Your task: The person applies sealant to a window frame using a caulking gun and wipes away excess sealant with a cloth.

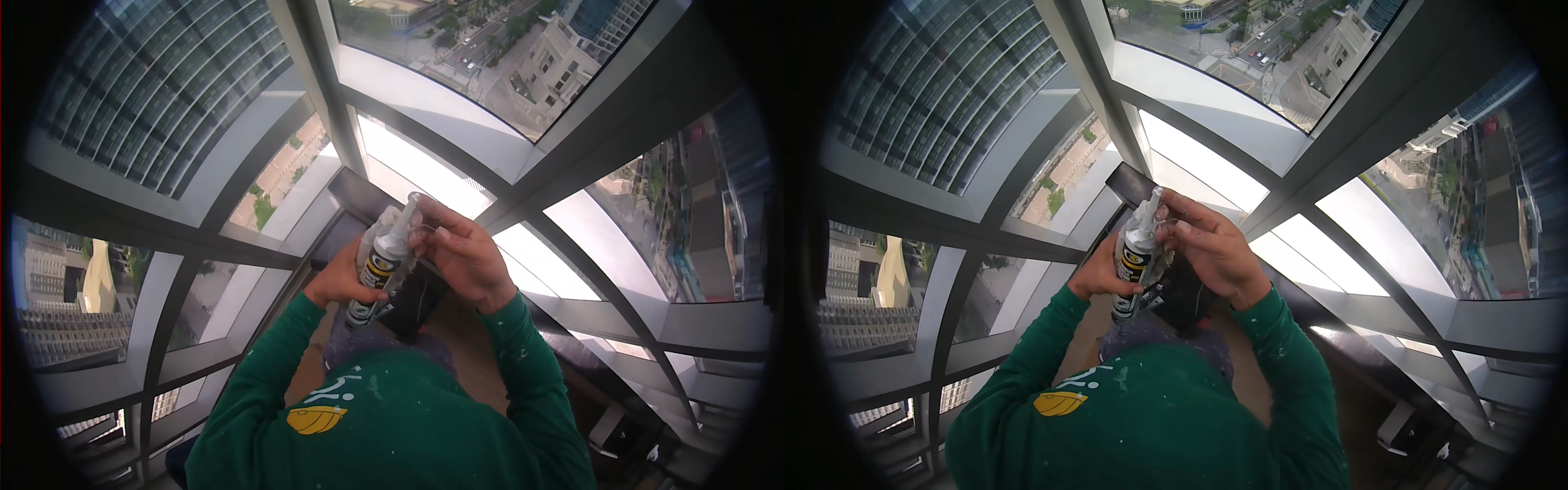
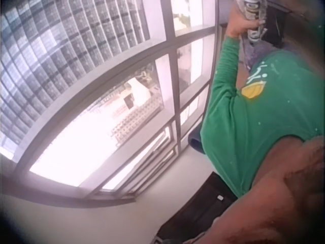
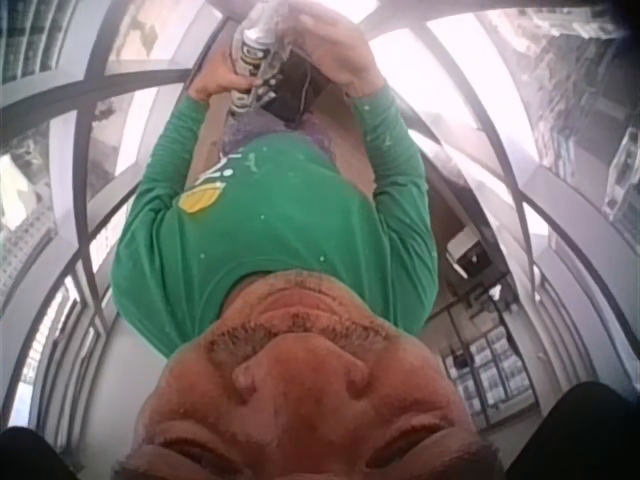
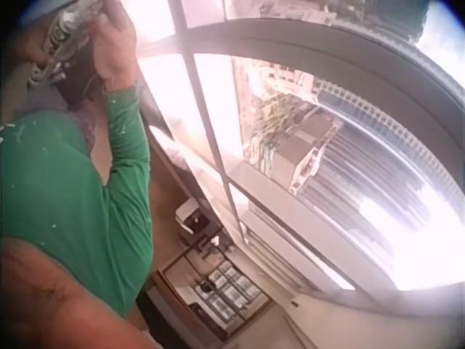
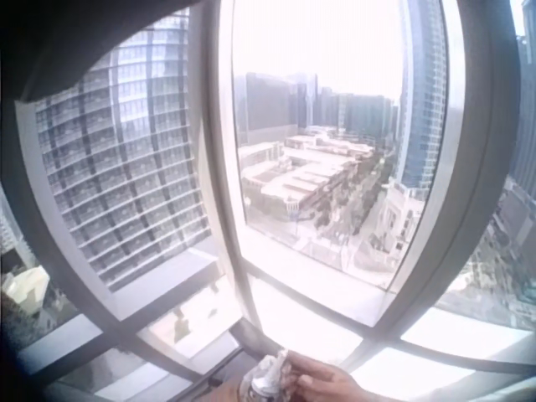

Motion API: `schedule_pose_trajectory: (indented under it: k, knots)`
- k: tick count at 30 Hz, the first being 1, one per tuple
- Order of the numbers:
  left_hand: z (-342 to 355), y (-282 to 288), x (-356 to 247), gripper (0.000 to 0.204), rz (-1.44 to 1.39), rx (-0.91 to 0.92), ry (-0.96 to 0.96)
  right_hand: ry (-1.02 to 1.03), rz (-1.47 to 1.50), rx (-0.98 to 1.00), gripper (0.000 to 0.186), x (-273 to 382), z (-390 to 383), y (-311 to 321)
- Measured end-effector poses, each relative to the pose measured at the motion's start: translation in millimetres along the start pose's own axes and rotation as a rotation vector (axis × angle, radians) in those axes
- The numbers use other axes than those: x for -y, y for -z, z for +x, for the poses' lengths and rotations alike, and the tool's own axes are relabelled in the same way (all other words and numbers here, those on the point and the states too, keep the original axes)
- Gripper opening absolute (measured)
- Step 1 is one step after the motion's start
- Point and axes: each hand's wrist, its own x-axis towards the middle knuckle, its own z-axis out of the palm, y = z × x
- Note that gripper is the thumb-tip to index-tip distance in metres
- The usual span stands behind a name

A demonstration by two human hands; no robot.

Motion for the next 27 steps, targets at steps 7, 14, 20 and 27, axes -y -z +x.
schedule_pose_trajectory:
  k: [7, 14, 20, 27]
  knots:
    - [5, 30, 12, 0.109, 0.094, 0.002, 0.092, 0.035, 0.025, -0.092, 0.06, -12, 8, 8]
    - [8, 87, 40, 0.103, 0.269, -0.031, 0.207, 0.001, 0.035, -0.184, 0.051, -29, 0, 40]
    - [5, 145, 83, 0.079, 1.011, 0.127, 0.474, 0.027, 0.247, -0.442, 0.052, -77, -42, 84]
    - [28, 167, 212, 0.075, 1.377, 0.381, 0.177, 0.026, 0.392, -0.677, 0.051, -145, -71, 107]
